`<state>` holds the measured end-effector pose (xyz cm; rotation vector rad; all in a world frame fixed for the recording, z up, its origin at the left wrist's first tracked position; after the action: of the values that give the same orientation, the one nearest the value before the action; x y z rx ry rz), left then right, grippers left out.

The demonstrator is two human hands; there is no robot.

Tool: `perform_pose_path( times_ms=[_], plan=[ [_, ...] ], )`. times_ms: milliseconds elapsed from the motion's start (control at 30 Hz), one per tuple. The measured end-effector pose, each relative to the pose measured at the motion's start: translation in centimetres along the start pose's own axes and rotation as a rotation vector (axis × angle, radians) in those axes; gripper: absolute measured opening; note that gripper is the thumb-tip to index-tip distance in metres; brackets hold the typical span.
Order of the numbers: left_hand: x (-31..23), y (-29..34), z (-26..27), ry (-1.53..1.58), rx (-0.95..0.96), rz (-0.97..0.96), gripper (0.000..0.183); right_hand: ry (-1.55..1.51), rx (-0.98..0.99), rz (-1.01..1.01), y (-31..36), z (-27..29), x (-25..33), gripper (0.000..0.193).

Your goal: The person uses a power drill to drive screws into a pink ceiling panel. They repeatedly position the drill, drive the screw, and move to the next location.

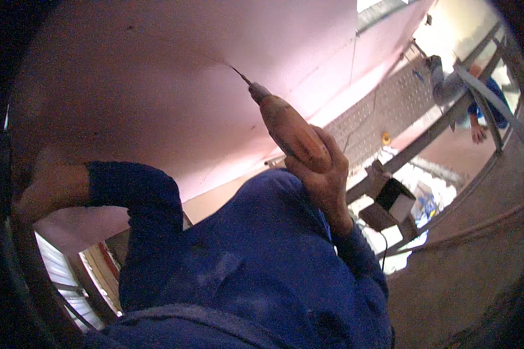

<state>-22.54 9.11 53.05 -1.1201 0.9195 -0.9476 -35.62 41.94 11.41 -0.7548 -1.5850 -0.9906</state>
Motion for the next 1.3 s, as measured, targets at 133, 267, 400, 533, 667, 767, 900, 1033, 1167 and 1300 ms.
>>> perform_pose_path(
  times_ms=[133,267,400,533,667,767,900,1033,1167,1300],
  plan=[
    [1.1,0.2,-1.6,0.001,0.062,0.029,0.019,0.058,0.001,-0.026,-0.3,-0.2,0.7,0.07],
    [2.0,0.4,-2.6,0.006,0.095,0.039,0.02,0.033,0.007,0.001,-1.0,-0.7,1.2,0.073],
    [2.0,0.6,-3.5,0.0,0.121,0.054,0.021,0.011,-0.003,-0.007,-0.9,-0.7,0.7,0.073],
    [1.5,1.0,-4.2,0.001,0.143,0.051,0.022,-0.008,-0.008,-0.038,-0.7,-0.6,0.0,0.072],
    [0.8,2.3,-4.1,0.023,0.133,0.036,0.023,-0.061,-0.005,-0.024,-0.6,-0.7,-0.8,0.071],
    [-0.6,5.0,-3.5,0.075,0.096,0.038,0.024,0.102,-0.002,0.094,-1.0,-0.2,-0.5,0.073],
    [-2.6,13.7,-5.8,0.131,0.231,0.179,0.025,0.033,0.011,0.094,-0.9,-0.4,-1.0,0.074],
    [-2.5,28.1,-14.3,0.345,0.887,0.782,0.026,0.066,-0.017,0.129,-0.4,-0.4,-0.5,0.072],
    [-3.2,34.0,-17.4,0.58,1.047,1.181,0.027,0.096,-0.037,0.174,-0.3,-0.3,0.0,0.073],
    [-3.2,35.7,-19.5,0.785,0.954,1.373,0.029,0.054,-0.014,0.165,-0.5,-0.4,-0.4,0.072]
  ],
)
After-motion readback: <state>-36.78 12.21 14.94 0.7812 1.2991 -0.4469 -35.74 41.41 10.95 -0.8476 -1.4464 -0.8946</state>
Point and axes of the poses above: each hand's wrist, its own y-axis away from the middle knuckle, its own z-axis out of the back of the hand, x = y × z, the point moved 10 cm from there along -y, towards the middle knuckle, and after that the axes turned 4 degrees about y, right-handed, at the moved point
